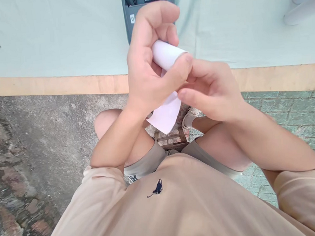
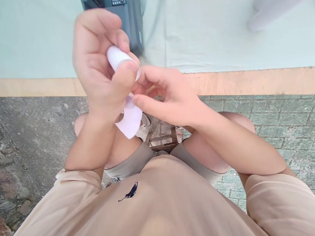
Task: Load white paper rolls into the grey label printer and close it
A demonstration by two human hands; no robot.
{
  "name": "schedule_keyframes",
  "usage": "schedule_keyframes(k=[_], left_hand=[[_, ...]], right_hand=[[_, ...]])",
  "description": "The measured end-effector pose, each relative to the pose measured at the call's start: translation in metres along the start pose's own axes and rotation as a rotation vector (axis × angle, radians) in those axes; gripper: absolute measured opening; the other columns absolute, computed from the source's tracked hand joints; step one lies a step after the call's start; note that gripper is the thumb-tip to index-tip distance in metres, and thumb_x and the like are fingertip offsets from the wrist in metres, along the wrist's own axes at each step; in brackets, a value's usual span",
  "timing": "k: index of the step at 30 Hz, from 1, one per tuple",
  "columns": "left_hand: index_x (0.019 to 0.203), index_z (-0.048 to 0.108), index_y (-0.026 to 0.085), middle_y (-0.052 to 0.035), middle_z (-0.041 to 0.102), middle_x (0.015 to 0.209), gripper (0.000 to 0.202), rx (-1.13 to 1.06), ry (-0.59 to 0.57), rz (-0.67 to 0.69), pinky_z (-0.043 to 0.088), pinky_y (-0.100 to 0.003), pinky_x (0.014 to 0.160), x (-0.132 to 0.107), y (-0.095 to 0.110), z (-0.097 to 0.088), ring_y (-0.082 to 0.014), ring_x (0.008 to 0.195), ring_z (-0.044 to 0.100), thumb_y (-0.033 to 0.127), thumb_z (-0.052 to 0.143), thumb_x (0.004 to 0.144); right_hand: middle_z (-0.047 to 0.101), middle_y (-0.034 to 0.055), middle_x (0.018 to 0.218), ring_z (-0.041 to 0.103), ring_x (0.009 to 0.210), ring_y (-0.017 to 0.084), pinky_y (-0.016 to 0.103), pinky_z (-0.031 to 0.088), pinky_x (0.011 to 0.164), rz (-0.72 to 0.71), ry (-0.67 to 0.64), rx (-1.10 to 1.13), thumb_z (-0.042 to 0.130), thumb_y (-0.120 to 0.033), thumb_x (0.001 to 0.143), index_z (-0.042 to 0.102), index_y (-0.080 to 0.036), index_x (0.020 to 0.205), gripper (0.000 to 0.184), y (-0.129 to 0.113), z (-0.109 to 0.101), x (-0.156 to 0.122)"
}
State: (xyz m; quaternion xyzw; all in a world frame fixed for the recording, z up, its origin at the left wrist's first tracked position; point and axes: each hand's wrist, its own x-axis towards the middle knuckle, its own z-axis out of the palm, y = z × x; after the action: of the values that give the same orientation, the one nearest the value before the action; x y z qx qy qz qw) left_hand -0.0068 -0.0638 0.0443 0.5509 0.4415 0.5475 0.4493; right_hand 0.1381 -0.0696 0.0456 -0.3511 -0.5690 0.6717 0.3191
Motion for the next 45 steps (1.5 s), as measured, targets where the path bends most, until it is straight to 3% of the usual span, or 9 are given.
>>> schedule_keyframes(k=[5,8,12,18,21,28,35,40,45], left_hand=[[0.098,0.057,0.023,-0.0016,0.051,0.103,0.029,0.121,0.121,0.041,0.054,-0.034,0.079,-0.001,0.001,0.007,-0.0218,0.104,0.062,0.044,0.059,0.077],[0.106,0.053,0.023,-0.0040,0.052,0.105,0.036,0.111,0.176,-0.002,0.056,-0.033,0.077,0.001,-0.006,0.012,-0.0222,0.108,0.061,0.051,0.049,0.083],[0.112,0.050,0.023,-0.0042,0.054,0.104,0.043,0.102,0.096,-0.042,0.056,-0.033,0.075,0.002,-0.014,0.014,-0.0213,0.106,0.063,0.056,0.039,0.086],[0.109,0.054,0.022,-0.0005,0.058,0.095,0.038,0.023,-0.143,-0.082,0.052,-0.023,0.061,0.001,-0.023,0.006,-0.0114,0.081,0.066,0.049,0.046,0.085],[0.104,0.059,0.023,0.0016,0.061,0.091,0.030,-0.094,-0.257,-0.074,0.048,-0.019,0.057,0.005,-0.026,0.000,-0.0072,0.072,0.064,0.038,0.063,0.078],[0.088,0.067,0.023,0.0004,0.065,0.081,0.032,-0.334,-0.211,-0.315,0.056,-0.025,0.064,0.012,-0.020,-0.005,-0.0128,0.076,0.066,0.053,0.062,0.075],[0.094,0.066,0.025,0.0018,0.066,0.091,0.031,-0.181,-0.108,-0.306,0.058,-0.026,0.073,0.013,-0.019,-0.009,-0.0163,0.092,0.068,0.030,0.077,0.066],[0.095,0.067,0.027,0.0011,0.067,0.080,0.026,-0.314,-0.175,-0.417,0.060,-0.024,0.061,0.013,-0.015,-0.014,-0.0114,0.067,0.069,0.044,0.066,0.075],[0.089,0.069,0.025,-0.0004,0.070,0.090,0.019,-0.290,-0.171,-0.295,0.061,-0.027,0.066,0.014,-0.012,-0.017,-0.0137,0.074,0.068,0.032,0.072,0.072]], right_hand=[[0.049,-0.0014,0.071,0.050,0.063,0.008,0.023,0.043,0.053,0.047,0.096,0.115,0.052,-0.043,0.082,0.044,-0.020,0.087,0.025,-0.003,-0.009,0.003],[0.050,-0.0022,0.069,0.050,0.063,0.006,0.020,0.039,0.051,0.042,0.118,0.037,0.061,-0.034,0.078,0.044,-0.018,0.086,0.025,-0.006,-0.012,0.004],[0.045,-0.0034,0.068,0.043,0.057,0.002,0.017,0.034,0.046,-0.065,0.187,-0.065,0.064,-0.027,0.076,0.048,-0.018,0.085,0.021,-0.009,-0.020,0.004],[0.049,0.0003,0.092,0.050,0.090,0.006,0.014,0.044,0.060,-0.226,0.294,-0.263,0.071,-0.028,0.070,0.053,-0.016,0.085,0.026,-0.010,-0.036,0.002],[0.054,0.0017,0.092,0.053,0.085,0.007,0.018,0.046,0.060,-0.198,0.326,-0.217,0.066,-0.033,0.075,0.055,-0.017,0.088,0.022,-0.008,-0.040,0.003],[0.052,0.0003,0.088,0.052,0.086,0.007,0.022,0.048,0.071,-0.364,0.310,-0.232,0.072,-0.023,0.068,0.055,-0.018,0.080,0.021,0.000,-0.039,0.009],[0.056,0.0012,0.094,0.055,0.085,0.005,0.020,0.051,0.069,-0.270,0.336,-0.191,0.062,-0.027,0.079,0.054,-0.018,0.090,0.017,0.000,-0.031,0.013],[0.054,-0.0003,0.093,0.054,0.086,0.005,0.018,0.051,0.069,-0.411,0.308,-0.301,0.069,-0.022,0.072,0.053,-0.017,0.080,0.018,0.002,-0.027,0.014],[0.054,0.0017,0.098,0.055,0.091,0.008,0.023,0.054,0.071,-0.287,0.313,-0.161,0.061,-0.027,0.080,0.056,-0.020,0.096,0.018,-0.003,-0.024,0.013]])
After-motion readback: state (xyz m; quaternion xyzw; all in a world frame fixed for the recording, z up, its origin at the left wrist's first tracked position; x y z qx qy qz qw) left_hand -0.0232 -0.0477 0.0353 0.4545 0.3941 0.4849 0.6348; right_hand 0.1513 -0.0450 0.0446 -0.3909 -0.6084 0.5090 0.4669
